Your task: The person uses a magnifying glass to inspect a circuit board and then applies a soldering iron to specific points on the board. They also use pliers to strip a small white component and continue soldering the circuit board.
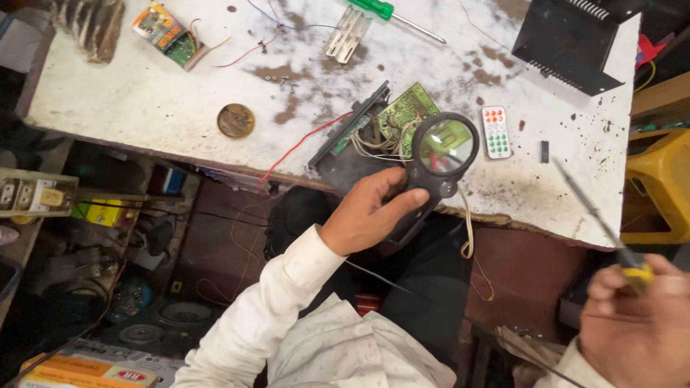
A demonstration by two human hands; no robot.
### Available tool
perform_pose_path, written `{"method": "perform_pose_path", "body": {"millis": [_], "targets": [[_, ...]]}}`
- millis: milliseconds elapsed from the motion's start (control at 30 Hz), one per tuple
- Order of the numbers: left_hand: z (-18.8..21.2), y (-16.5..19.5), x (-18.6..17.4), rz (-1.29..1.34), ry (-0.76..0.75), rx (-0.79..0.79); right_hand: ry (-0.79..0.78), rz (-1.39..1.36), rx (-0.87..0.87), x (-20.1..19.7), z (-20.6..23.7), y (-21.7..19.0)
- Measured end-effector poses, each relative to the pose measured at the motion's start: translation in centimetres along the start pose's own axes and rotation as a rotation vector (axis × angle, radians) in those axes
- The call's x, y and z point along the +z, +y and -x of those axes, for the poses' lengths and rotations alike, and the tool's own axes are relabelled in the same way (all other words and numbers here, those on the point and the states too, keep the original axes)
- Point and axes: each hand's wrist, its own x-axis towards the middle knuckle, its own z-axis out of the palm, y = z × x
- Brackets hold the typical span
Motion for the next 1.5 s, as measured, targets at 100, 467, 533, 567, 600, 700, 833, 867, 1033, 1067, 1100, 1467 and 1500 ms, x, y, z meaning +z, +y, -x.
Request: {"method": "perform_pose_path", "body": {"millis": [100,467,533,567,600,700,833,867,1033,1067,1100,1467,1500], "targets": [[-0.8,-0.8,0.7,-0.138,-0.008,0.168,-0.038,0.209,-0.221,2.3,1.4,1.4],[1.2,-1.4,-0.5,-0.091,-0.084,0.105,-0.198,0.463,-0.245,7.8,2.0,4.6],[1.5,-1.6,-0.5,-0.085,-0.093,0.125,-0.180,0.438,-0.188,8.2,1.7,5.4],[1.6,-1.7,-0.6,-0.072,-0.091,0.117,-0.149,0.357,-0.139,8.3,1.4,5.8],[1.8,-1.8,-0.6,-0.059,-0.089,0.109,-0.120,0.277,-0.091,8.5,1.0,6.2],[2.0,-2.1,-0.9,-0.039,-0.090,0.094,-0.076,0.106,-0.005,8.7,0.5,7.1],[2.1,-2.3,-0.9,-0.055,-0.090,0.106,-0.062,0.058,0.061,8.5,0.2,7.6],[2.1,-2.3,-0.9,-0.043,-0.091,0.102,-0.061,0.061,0.068,8.3,0.1,7.6],[2.1,-2.6,-0.7,-0.013,-0.080,0.098,-0.091,0.079,0.091,8.1,-0.3,8.2],[2.1,-2.6,-0.7,-0.019,-0.079,0.096,-0.084,0.073,0.109,8.1,-0.4,8.3],[2.1,-2.7,-0.7,-0.024,-0.078,0.092,-0.077,0.066,0.126,8.1,-0.5,8.4],[2.1,-3.0,-1.0,-0.043,-0.074,0.094,0.020,0.057,0.218,8.2,-1.3,8.8],[2.1,-3.0,-1.0,-0.039,-0.076,0.092,0.035,0.054,0.249,8.1,-1.5,8.8]]}}
